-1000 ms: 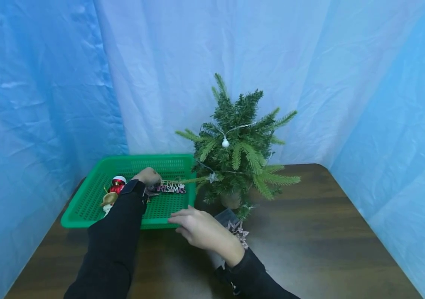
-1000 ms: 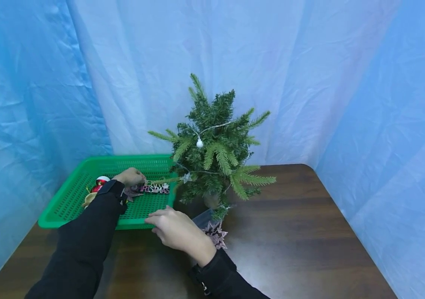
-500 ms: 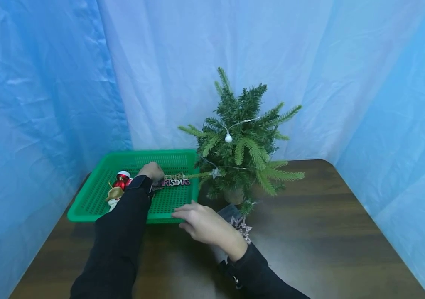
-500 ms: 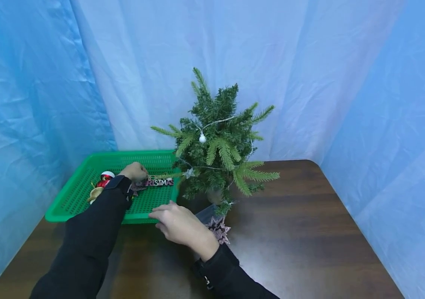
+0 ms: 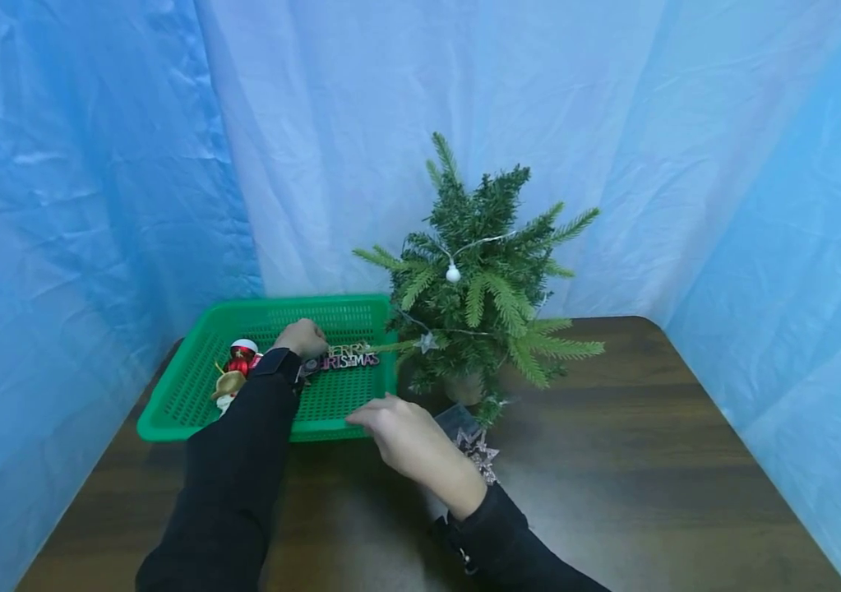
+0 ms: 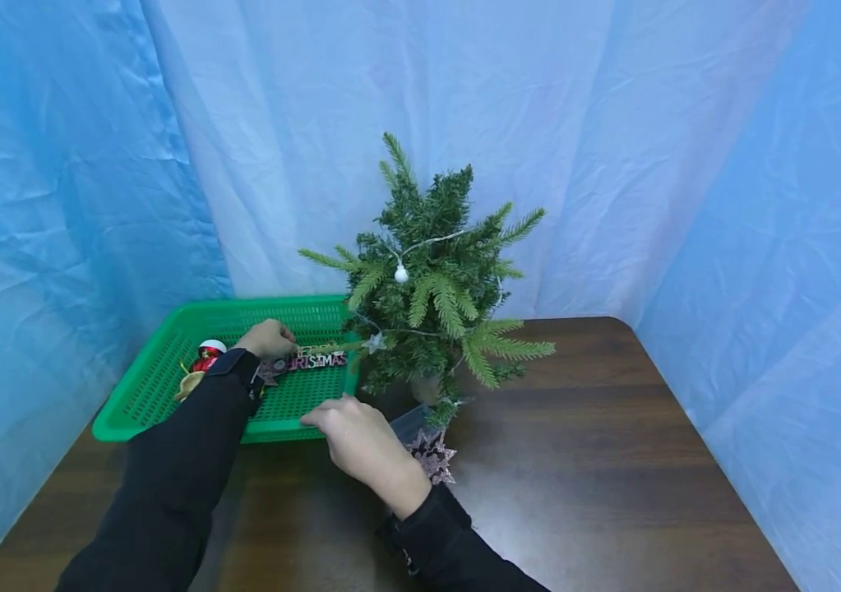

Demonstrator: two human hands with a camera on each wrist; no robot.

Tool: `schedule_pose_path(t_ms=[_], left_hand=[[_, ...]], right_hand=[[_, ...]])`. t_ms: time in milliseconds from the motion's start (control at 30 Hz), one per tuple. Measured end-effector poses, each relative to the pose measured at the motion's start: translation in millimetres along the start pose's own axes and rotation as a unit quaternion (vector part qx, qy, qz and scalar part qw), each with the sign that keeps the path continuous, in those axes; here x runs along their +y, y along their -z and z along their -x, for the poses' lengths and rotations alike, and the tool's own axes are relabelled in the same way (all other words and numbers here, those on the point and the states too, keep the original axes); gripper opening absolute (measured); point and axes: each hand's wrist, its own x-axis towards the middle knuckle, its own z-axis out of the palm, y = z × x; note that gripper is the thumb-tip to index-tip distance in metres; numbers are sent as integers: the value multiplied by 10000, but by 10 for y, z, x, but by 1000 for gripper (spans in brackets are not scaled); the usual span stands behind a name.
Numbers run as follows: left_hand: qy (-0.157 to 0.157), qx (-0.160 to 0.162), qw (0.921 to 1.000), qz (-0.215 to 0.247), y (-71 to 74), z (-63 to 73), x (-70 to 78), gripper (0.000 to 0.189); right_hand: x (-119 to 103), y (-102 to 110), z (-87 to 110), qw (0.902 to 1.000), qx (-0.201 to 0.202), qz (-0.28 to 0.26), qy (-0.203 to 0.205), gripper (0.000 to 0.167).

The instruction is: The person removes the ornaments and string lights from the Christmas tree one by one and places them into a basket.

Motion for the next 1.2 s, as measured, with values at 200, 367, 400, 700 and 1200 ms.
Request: schedule_pose_path(t_ms=[200, 367, 400, 700, 1200], left_hand=[[-62, -103, 9999, -34, 21, 46, -22, 32], [-149, -88, 9998, -12, 42, 68, -23, 35], [-171, -83, 9998, 14, 50, 72, -21, 35], [-491, 168, 9987, 6, 152, 226, 117, 39], [-1467, 470, 9876, 317, 1, -50, -38, 45]], right_hand=[[-8, -3, -25, 10000, 67, -35, 37, 34], [-20, 0, -41, 9999, 116, -33, 57, 34], [-21, -1, -42, 9999, 134, -40, 65, 34], [-20, -13, -36, 9996, 171, -208, 80, 31], [-46, 144, 57, 9999, -3, 26, 102, 28]])
